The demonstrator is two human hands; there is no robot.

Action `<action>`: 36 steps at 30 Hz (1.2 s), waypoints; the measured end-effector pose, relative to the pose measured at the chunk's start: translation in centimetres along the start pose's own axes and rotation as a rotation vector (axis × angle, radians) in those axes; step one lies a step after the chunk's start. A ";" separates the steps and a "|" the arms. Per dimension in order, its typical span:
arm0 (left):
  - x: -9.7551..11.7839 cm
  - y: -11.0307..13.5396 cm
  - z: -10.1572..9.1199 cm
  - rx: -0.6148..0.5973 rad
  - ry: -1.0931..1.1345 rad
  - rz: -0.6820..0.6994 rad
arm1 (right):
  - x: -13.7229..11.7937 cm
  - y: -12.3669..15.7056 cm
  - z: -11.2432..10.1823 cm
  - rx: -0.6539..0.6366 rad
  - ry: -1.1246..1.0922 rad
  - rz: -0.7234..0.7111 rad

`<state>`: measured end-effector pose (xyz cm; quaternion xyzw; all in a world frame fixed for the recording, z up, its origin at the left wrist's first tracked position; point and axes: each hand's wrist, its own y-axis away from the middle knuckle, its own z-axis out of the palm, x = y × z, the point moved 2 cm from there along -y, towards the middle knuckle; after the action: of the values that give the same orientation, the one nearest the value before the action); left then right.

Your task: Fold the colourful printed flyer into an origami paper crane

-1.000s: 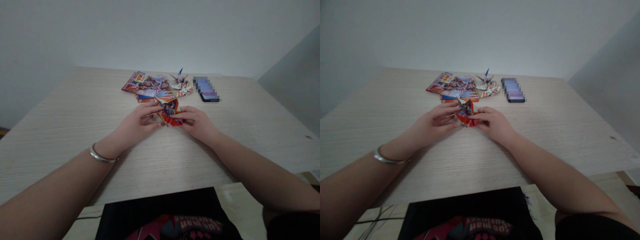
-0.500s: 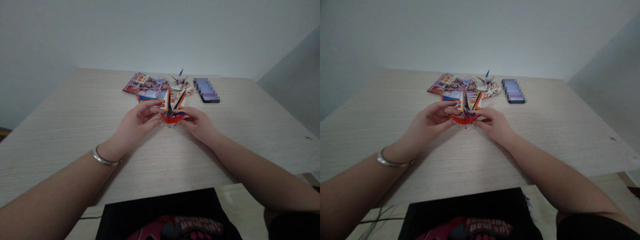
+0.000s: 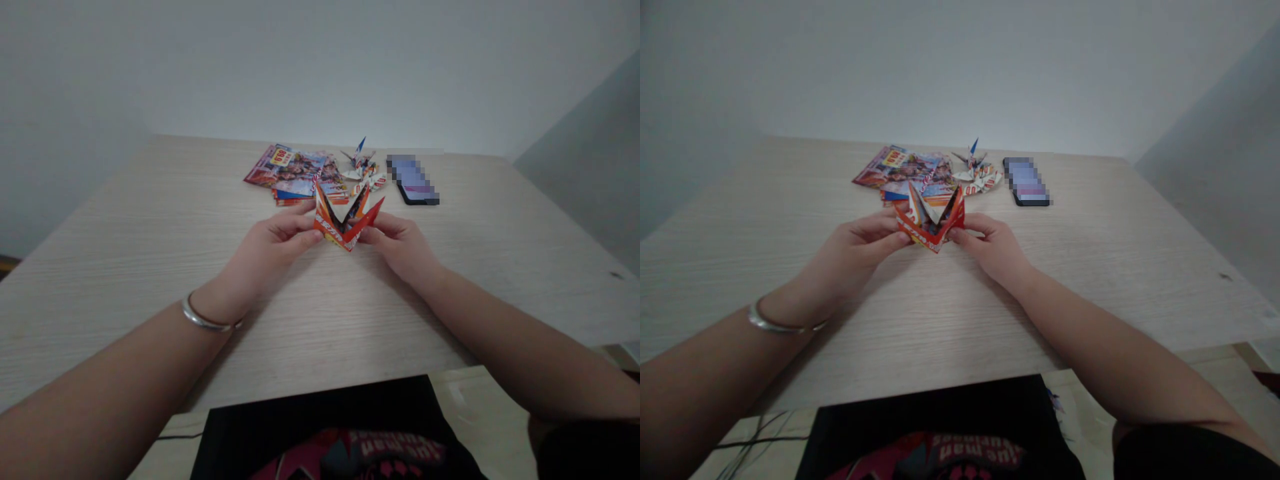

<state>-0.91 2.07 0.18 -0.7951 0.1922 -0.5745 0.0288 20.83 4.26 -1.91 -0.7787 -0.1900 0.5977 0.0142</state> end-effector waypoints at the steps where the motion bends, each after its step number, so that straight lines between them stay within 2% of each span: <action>1: 0.1 0.0 0.2 -0.024 0.036 -0.025 | 0.0 0.0 0.0 0.016 0.014 0.000; 4: 0.0 -0.1 0.7 -0.043 0.113 -0.043 | -0.3 0.1 0.1 0.062 0.074 -0.058; 8: -0.6 -0.2 0.8 0.004 0.157 -0.037 | -0.5 0.4 0.6 0.052 0.037 -0.091; 13: -0.9 0.0 0.8 0.091 0.148 -0.109 | -0.6 0.6 1.1 0.096 -0.080 0.010; 18: -0.9 -0.2 1.3 0.034 0.324 -0.067 | 0.1 0.0 1.1 0.121 -0.104 0.082; 24: -0.9 -0.2 1.0 -0.016 0.103 -0.032 | 0.3 0.1 1.4 0.058 -0.124 0.071; 30: -1.3 -0.2 0.8 0.073 0.015 -0.027 | 0.4 -0.1 1.3 0.052 -0.096 0.128; 34: -2.1 -0.4 1.0 -0.010 0.042 -0.005 | 0.7 -0.2 1.4 0.008 -0.211 0.175; 36: -2.5 -0.4 0.8 -0.019 -0.023 0.015 | 0.9 -0.3 1.4 0.005 -0.247 0.180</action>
<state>-0.73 3.15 -2.19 -0.8004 0.2034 -0.5633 0.0276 19.61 4.52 -3.10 -0.7130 -0.1183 0.6884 -0.0606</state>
